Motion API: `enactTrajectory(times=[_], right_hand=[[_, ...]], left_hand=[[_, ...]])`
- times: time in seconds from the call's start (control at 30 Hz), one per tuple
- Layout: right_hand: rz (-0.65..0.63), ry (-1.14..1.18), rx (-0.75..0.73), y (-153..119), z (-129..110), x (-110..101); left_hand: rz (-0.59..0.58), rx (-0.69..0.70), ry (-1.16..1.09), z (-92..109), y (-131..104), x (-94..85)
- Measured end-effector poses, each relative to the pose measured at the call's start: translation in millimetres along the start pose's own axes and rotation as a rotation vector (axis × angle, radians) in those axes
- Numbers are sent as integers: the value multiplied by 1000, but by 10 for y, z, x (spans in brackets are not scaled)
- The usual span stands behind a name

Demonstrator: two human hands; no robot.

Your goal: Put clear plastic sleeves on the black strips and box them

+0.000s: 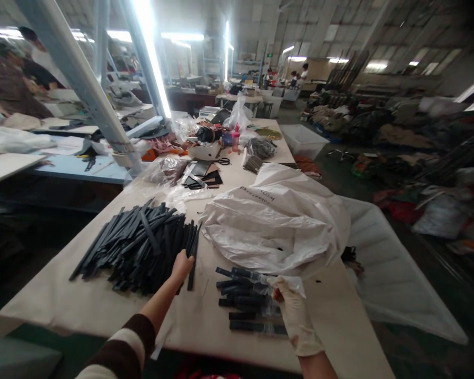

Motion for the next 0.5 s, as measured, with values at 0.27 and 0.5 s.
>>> enactTrajectory(times=[0.27, 0.5], right_hand=[[-94, 334, 236, -206, -285, 204], [-141, 415, 256, -331, -437, 187]], left_hand=[[-558, 213, -678, 577, -1377, -399], [-860, 166, -778, 717, -1823, -703]])
Point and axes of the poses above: each hand's wrist, its own y-axis towards the middle knuckle, its own x-axis out of the palm, z = x × y, the point moved 1 cm from there along y, towards the middle knuckle, and after that the axes turned 9 degrees about z, right-handed, at the moved point
